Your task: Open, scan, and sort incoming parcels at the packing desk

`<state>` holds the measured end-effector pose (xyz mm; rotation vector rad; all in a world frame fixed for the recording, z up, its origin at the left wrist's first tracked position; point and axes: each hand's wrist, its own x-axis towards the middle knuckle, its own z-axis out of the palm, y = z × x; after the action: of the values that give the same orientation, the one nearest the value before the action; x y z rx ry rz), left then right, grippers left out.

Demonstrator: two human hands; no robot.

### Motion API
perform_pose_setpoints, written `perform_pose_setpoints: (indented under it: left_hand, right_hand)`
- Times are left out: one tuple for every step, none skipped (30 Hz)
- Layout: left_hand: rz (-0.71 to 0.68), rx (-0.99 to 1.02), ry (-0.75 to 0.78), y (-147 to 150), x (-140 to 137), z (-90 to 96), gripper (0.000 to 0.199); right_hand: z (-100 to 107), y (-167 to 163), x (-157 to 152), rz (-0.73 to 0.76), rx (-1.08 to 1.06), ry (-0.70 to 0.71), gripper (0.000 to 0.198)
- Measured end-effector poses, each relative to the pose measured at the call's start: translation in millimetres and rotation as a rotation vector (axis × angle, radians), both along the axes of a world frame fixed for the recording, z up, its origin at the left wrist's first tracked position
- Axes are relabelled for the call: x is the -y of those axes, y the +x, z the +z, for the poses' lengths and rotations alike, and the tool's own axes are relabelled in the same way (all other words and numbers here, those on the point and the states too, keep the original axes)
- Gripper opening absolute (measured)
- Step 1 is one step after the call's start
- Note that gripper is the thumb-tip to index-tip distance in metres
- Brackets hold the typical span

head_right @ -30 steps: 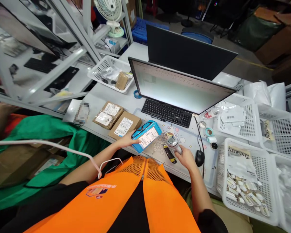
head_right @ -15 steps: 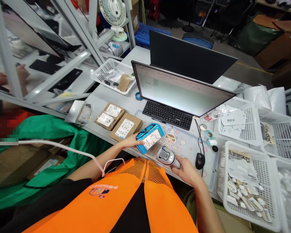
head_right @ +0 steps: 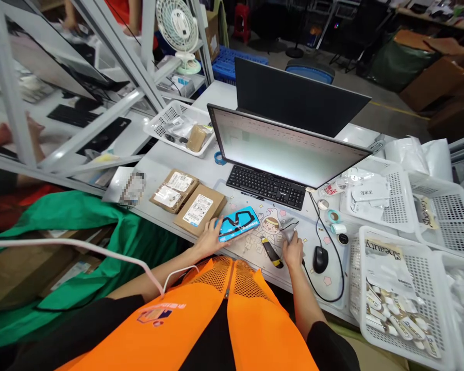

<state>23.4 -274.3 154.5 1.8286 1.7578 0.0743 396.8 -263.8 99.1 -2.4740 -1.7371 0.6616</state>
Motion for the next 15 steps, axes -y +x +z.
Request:
perform_pose_setpoints:
  left_hand:
    - [-0.024, -0.022, 0.007, -0.4, 4.6, -4.2, 0.117]
    - [-0.044, -0.047, 0.007, -0.9, 8.9, -8.4, 0.118]
    - [-0.059, -0.071, 0.007, -1.4, 12.8, -12.7, 0.119]
    - [-0.070, -0.091, 0.012, -1.9, 16.1, -16.9, 0.119]
    - [-0.076, -0.106, 0.024, -2.1, 18.7, -21.3, 0.118]
    - [-0.075, -0.115, 0.044, -2.2, 20.6, -25.8, 0.117]
    - [-0.072, -0.119, 0.070, -2.0, 21.8, -30.4, 0.116]
    - [-0.068, -0.119, 0.099, -1.7, 22.2, -35.2, 0.116]
    - [-0.063, -0.116, 0.126, -1.3, 22.1, -40.1, 0.117]
    - [-0.062, -0.111, 0.150, -1.0, 21.5, -45.0, 0.118]
    - [-0.063, -0.102, 0.170, -1.0, 20.6, -49.7, 0.121]
    - [-0.066, -0.093, 0.184, -1.2, 19.7, -54.0, 0.123]
    - [-0.070, -0.084, 0.190, -1.7, 18.8, -57.8, 0.125]
    - [-0.074, -0.077, 0.190, -2.3, 18.1, -60.9, 0.127]
    - [-0.079, -0.072, 0.188, -3.0, 17.8, -63.3, 0.129]
  right_hand:
    - [-6.3, -1.5, 1.4, -0.011, 0.012, -0.012, 0.075]
    - [-10.0, -2.7, 2.7, -0.016, 0.019, -0.027, 0.076]
    - [-11.2, -3.5, 3.6, -0.013, 0.021, -0.052, 0.079]
    - [-10.1, -3.7, 3.5, -0.007, 0.025, -0.086, 0.082]
    - [-6.8, -3.3, 2.2, -0.002, 0.030, -0.123, 0.085]
    - [-1.9, -2.4, -1.0, -0.004, 0.041, -0.150, 0.086]
    - [4.2, -1.1, -6.4, -0.012, 0.058, -0.157, 0.085]
    - [11.0, 0.3, -14.2, -0.024, 0.079, -0.142, 0.082]
    - [17.7, 1.6, -24.5, -0.035, 0.101, -0.100, 0.076]
    - [23.8, 2.4, -37.0, -0.033, 0.116, -0.047, 0.070]
    - [28.8, 2.5, -51.5, -0.015, 0.116, -0.008, 0.065]
    - [32.4, 1.7, -67.2, 0.011, 0.104, 0.006, 0.063]
    - [34.5, -0.2, -83.6, 0.039, 0.082, -0.008, 0.063]
    - [35.1, -3.2, -99.9, 0.060, 0.058, -0.041, 0.064]
    - [34.4, -7.0, -115.3, 0.072, 0.037, -0.079, 0.067]
